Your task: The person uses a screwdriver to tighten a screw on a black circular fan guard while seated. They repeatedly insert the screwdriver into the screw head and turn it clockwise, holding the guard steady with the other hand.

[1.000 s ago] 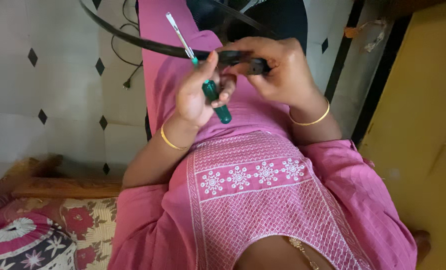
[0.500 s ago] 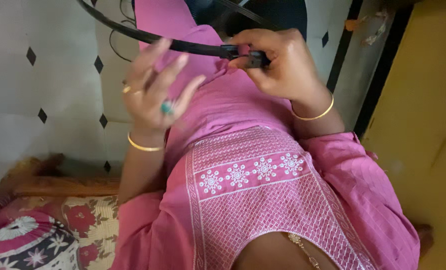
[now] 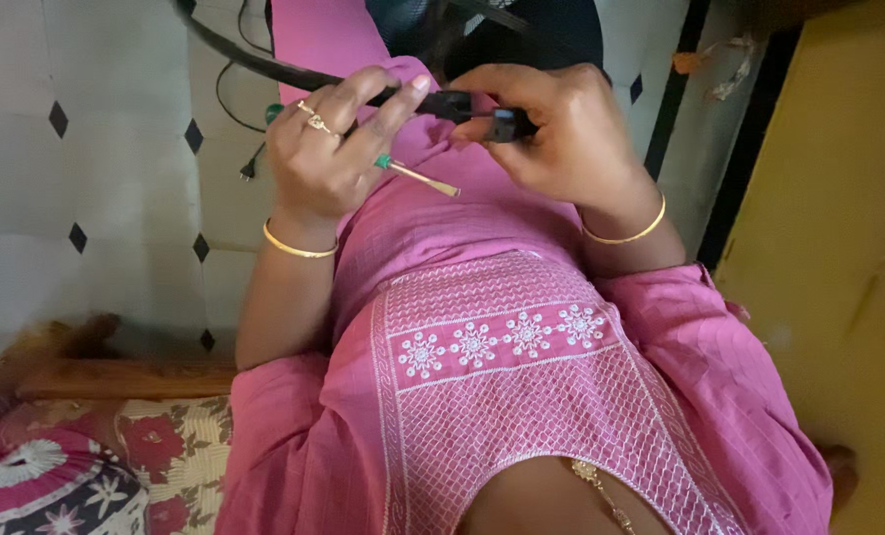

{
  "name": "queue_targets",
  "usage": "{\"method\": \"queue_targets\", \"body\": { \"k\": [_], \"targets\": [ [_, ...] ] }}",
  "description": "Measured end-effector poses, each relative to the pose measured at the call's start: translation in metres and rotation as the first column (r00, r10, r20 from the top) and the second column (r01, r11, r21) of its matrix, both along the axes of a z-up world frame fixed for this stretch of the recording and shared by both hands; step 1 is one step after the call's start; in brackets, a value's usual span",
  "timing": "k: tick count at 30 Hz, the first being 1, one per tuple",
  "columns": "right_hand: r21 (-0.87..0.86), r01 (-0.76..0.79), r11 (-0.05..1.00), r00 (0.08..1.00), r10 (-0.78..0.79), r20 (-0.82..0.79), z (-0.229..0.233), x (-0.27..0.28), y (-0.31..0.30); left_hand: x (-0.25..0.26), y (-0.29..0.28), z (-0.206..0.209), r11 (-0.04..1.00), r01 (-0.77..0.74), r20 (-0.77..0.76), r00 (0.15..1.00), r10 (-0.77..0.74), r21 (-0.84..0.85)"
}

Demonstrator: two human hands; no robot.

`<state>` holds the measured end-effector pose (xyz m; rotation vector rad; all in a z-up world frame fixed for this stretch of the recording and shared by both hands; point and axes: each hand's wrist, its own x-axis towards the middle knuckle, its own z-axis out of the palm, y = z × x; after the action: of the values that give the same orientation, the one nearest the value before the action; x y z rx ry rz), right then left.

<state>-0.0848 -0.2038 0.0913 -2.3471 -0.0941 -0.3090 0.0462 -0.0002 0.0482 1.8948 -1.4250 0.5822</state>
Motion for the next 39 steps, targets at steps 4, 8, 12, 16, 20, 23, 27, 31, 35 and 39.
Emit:
{"method": "queue_targets", "body": {
  "k": [4, 8, 12, 16, 20, 23, 27, 31, 35, 39],
  "targets": [
    [-0.055, 0.044, 0.998, 0.998, -0.046, -0.048, 0.007, -0.002, -0.004, 0.001, -0.004, 0.001, 0.999, -0.024, -0.053, 0.998, 0.022, -0.047],
    [-0.19, 0.106, 0.976, 0.993, -0.112, -0.022, -0.001, -0.004, -0.009, 0.004, -0.005, 0.003, 0.99, 0.015, -0.085, 0.996, -0.027, -0.142],
    [-0.256, 0.114, 0.96, 0.993, -0.112, 0.024, -0.013, -0.004, -0.015, 0.001, 0.0, 0.001, 0.991, -0.009, -0.156, 0.988, -0.012, -0.136],
    [-0.255, 0.112, 0.961, 0.994, -0.106, 0.036, -0.02, -0.005, -0.014, -0.001, 0.006, -0.004, 0.992, 0.031, -0.163, 0.985, -0.05, -0.121],
    [-0.252, 0.085, 0.964, 0.996, -0.084, 0.015, -0.02, -0.002, -0.014, -0.001, 0.007, -0.006, 0.995, 0.049, -0.128, 0.99, -0.061, -0.089],
    [-0.235, 0.102, 0.967, 0.994, -0.109, -0.017, -0.02, -0.002, -0.012, -0.004, 0.009, -0.007, 0.997, 0.026, -0.121, 0.992, -0.034, -0.068],
    [-0.237, 0.079, 0.968, 0.997, -0.08, 0.005, -0.022, -0.002, -0.011, -0.005, 0.009, -0.007, 0.998, 0.043, -0.098, 0.994, -0.047, -0.044],
    [-0.267, 0.079, 0.96, 0.996, -0.085, -0.008, -0.023, -0.002, -0.012, -0.003, 0.007, -0.007, 0.998, 0.05, -0.065, 0.997, -0.051, -0.026],
    [-0.243, 0.083, 0.966, 0.996, -0.091, -0.022, -0.024, -0.002, -0.011, -0.007, 0.009, -0.006, 1.0, 0.021, -0.073, 0.997, -0.021, 0.001],
    [-0.25, 0.082, 0.965, 0.996, -0.089, -0.016, -0.025, -0.003, -0.011, -0.008, 0.012, -0.005, 0.999, 0.019, -0.058, 0.998, -0.017, 0.039]
  ]
}}
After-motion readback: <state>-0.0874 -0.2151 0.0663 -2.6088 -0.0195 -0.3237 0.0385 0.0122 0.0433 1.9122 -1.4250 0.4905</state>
